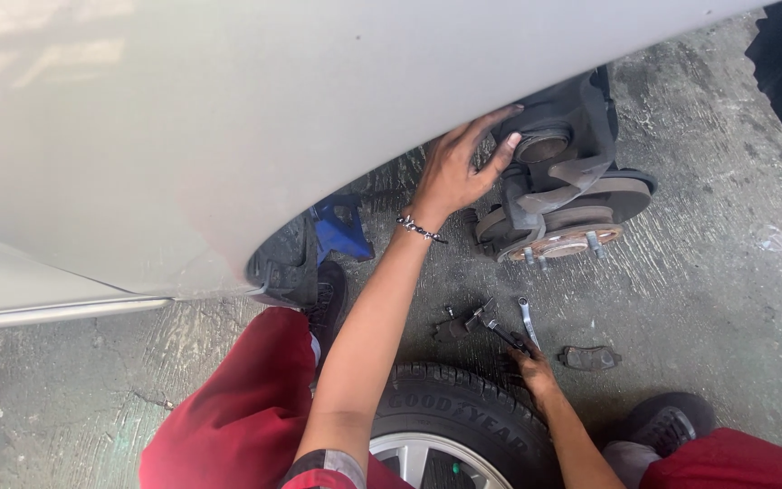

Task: The person sits on the floor and uses a C-clamp to compress the brake caliper piston. They then remove the old brake pads and install new ones into the caliper assembly.

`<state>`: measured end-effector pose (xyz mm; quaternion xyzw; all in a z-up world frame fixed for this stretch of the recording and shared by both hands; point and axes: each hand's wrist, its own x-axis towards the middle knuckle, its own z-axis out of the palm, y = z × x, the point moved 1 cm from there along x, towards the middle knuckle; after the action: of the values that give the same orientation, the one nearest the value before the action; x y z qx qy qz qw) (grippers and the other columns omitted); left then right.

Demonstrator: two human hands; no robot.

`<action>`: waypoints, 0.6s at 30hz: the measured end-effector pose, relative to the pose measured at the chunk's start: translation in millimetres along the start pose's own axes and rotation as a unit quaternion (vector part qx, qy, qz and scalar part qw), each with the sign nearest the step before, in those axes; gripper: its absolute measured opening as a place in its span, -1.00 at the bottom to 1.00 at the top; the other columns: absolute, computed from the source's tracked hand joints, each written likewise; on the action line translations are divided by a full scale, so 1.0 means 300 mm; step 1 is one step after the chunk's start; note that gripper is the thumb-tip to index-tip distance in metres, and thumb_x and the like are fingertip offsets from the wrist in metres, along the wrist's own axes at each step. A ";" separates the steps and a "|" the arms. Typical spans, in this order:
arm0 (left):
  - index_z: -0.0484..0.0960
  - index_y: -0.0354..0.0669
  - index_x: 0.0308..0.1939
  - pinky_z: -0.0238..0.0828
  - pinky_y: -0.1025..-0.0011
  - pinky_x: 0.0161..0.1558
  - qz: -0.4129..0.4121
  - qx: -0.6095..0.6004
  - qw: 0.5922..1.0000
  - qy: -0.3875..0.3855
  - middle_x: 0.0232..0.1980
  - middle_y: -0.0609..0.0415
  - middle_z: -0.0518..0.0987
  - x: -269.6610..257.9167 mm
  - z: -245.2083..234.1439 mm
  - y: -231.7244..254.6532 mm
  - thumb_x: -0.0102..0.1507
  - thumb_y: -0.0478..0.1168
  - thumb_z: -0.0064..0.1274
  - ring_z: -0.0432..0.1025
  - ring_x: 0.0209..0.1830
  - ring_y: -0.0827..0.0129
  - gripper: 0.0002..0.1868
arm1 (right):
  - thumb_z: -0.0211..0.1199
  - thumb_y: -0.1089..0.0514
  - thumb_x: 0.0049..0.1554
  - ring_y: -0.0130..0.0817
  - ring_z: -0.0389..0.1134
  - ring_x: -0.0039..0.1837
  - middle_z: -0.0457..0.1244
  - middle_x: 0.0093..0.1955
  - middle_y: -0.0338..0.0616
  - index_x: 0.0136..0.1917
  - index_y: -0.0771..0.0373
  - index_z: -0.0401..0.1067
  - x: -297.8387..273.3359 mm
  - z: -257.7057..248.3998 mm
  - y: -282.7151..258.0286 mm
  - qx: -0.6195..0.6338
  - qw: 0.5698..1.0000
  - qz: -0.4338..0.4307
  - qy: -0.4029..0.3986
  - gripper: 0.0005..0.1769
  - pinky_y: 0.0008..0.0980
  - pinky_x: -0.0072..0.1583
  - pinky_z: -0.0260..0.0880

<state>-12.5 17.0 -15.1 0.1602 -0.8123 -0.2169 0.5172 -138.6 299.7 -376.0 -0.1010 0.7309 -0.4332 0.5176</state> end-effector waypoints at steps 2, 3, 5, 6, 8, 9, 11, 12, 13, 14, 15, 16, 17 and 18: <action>0.59 0.03 0.26 0.46 0.19 0.36 -0.007 0.003 1.000 -0.007 0.25 0.00 0.63 -0.003 0.000 -0.003 0.40 0.05 0.11 0.53 0.31 0.13 -0.60 | 0.22 0.09 0.19 -0.25 0.39 0.24 0.38 0.26 -0.05 0.54 0.09 0.24 0.008 -0.001 0.009 -0.005 1.000 -0.005 -0.003 -0.34 -0.26 0.23 0.37; 0.58 0.05 0.27 0.46 0.18 0.37 -0.014 0.005 1.000 -0.014 0.25 0.01 0.63 -0.003 0.001 -0.005 0.40 0.07 0.09 0.53 0.32 0.13 -0.58 | 0.22 0.08 0.19 -0.25 0.39 0.25 0.39 0.27 -0.05 0.54 0.08 0.24 0.013 -0.003 0.012 -0.010 1.000 -0.011 -0.006 -0.34 -0.27 0.24 0.36; 0.56 0.07 0.31 0.42 0.13 0.38 -0.029 0.015 0.999 -0.041 0.29 -0.01 0.62 0.002 -0.009 -0.013 0.40 0.15 0.04 0.50 0.35 0.09 -0.53 | 0.22 0.09 0.18 -0.22 0.40 0.23 0.38 0.26 -0.05 0.54 0.08 0.24 0.004 0.002 0.003 0.002 1.000 -0.007 -0.007 -0.34 -0.25 0.23 0.38; 0.54 0.09 0.34 0.39 0.08 0.40 -0.044 0.025 0.996 -0.070 0.32 -0.02 0.60 0.004 -0.012 -0.017 0.40 0.23 -0.02 0.47 0.38 0.06 -0.46 | 0.21 0.09 0.17 -0.19 0.41 0.22 0.38 0.26 -0.04 0.54 0.08 0.24 -0.002 0.002 -0.001 0.014 1.000 -0.003 -0.010 -0.33 -0.22 0.23 0.40; 0.48 0.02 0.37 0.32 0.01 0.38 -0.045 0.061 0.991 -0.106 0.35 -0.09 0.55 0.025 0.017 -0.068 0.33 0.35 -0.02 0.41 0.40 -0.01 -0.30 | 0.21 0.08 0.18 -0.21 0.40 0.22 0.39 0.25 -0.05 0.53 0.09 0.26 0.020 -0.006 0.015 0.005 1.000 -0.008 -0.006 -0.35 -0.22 0.22 0.39; 0.43 -0.04 0.40 0.25 -0.06 0.35 -0.046 0.097 0.984 -0.143 0.38 -0.17 0.50 0.035 0.030 -0.094 0.25 0.46 -0.03 0.35 0.42 -0.08 -0.14 | 0.22 0.07 0.19 -0.23 0.40 0.22 0.39 0.25 -0.05 0.52 0.11 0.28 0.030 -0.003 0.025 -0.002 1.000 -0.012 -0.002 -0.37 -0.23 0.22 0.37; 0.39 -0.10 0.42 0.22 -0.10 0.32 -0.029 0.129 0.977 -0.168 0.39 -0.23 0.46 0.076 0.022 -0.095 0.18 0.54 -0.01 0.31 0.42 -0.13 -0.01 | 0.22 0.09 0.19 -0.25 0.39 0.22 0.39 0.24 -0.05 0.52 0.11 0.27 0.026 0.001 0.018 -0.006 1.000 -0.014 0.002 -0.36 -0.25 0.22 0.36; 0.34 -0.16 0.44 0.19 -0.14 0.29 -0.012 0.159 0.968 -0.192 0.40 -0.29 0.42 0.093 0.020 -0.095 0.11 0.62 0.00 0.28 0.41 -0.18 0.12 | 0.23 0.10 0.18 -0.26 0.39 0.21 0.39 0.23 -0.05 0.53 0.10 0.27 0.023 0.001 0.017 -0.011 1.000 -0.015 0.008 -0.36 -0.28 0.22 0.36; 0.34 -0.16 0.44 0.19 -0.14 0.29 -0.012 0.160 0.968 -0.192 0.40 -0.29 0.42 0.125 -0.005 -0.073 0.11 0.62 0.00 0.28 0.41 -0.18 0.12 | 0.23 0.10 0.18 -0.26 0.39 0.21 0.39 0.23 -0.05 0.53 0.10 0.27 0.029 0.000 0.021 -0.010 1.000 -0.016 0.008 -0.36 -0.28 0.22 0.36; 0.35 -0.16 0.44 0.19 -0.14 0.30 -0.010 0.164 0.961 -0.221 0.39 -0.28 0.43 0.156 -0.028 -0.051 0.08 0.64 -0.03 0.28 0.42 -0.19 0.15 | 0.22 0.10 0.17 -0.24 0.40 0.18 0.39 0.21 -0.05 0.52 0.11 0.28 0.034 -0.001 0.026 0.014 1.000 -0.014 0.001 -0.36 -0.25 0.18 0.38; 0.36 -0.15 0.44 0.20 -0.14 0.32 -0.008 0.167 0.953 -0.252 0.37 -0.27 0.45 0.184 -0.051 -0.029 0.06 0.66 -0.05 0.28 0.42 -0.19 0.17 | 0.21 0.11 0.16 -0.21 0.41 0.15 0.39 0.20 -0.06 0.51 0.13 0.29 0.037 0.001 0.035 0.040 0.999 -0.010 -0.006 -0.36 -0.22 0.15 0.41; 0.36 -0.15 0.44 0.20 -0.14 0.32 -0.007 0.167 0.953 -0.253 0.37 -0.27 0.45 0.200 -0.050 -0.040 0.06 0.66 -0.05 0.28 0.42 -0.19 0.17 | 0.21 0.11 0.16 -0.21 0.41 0.15 0.39 0.20 -0.06 0.51 0.13 0.29 0.022 0.003 0.020 0.041 0.999 -0.010 -0.006 -0.36 -0.22 0.15 0.41; 0.36 -0.19 0.42 0.20 -0.13 0.33 -0.005 0.189 0.941 -0.279 0.34 -0.29 0.46 0.217 -0.049 -0.052 0.03 0.68 -0.06 0.29 0.40 -0.19 0.21 | 0.21 0.10 0.17 -0.22 0.42 0.15 0.40 0.19 -0.06 0.52 0.11 0.28 0.010 0.006 0.004 0.023 1.000 -0.002 -0.001 -0.36 -0.25 0.17 0.41; 0.36 -0.23 0.40 0.21 -0.12 0.34 -0.002 0.211 0.928 -0.306 0.30 -0.31 0.48 0.234 -0.049 -0.064 0.00 0.70 -0.06 0.30 0.39 -0.20 0.24 | 0.21 0.10 0.17 -0.24 0.42 0.16 0.40 0.19 -0.06 0.52 0.10 0.27 -0.002 0.009 -0.013 0.004 1.000 0.005 0.005 -0.35 -0.28 0.18 0.40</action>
<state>-27.4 -36.3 34.5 0.1937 -0.9577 -0.0799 0.1975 -137.2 296.4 -372.9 -0.0930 0.7324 -0.4338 0.5165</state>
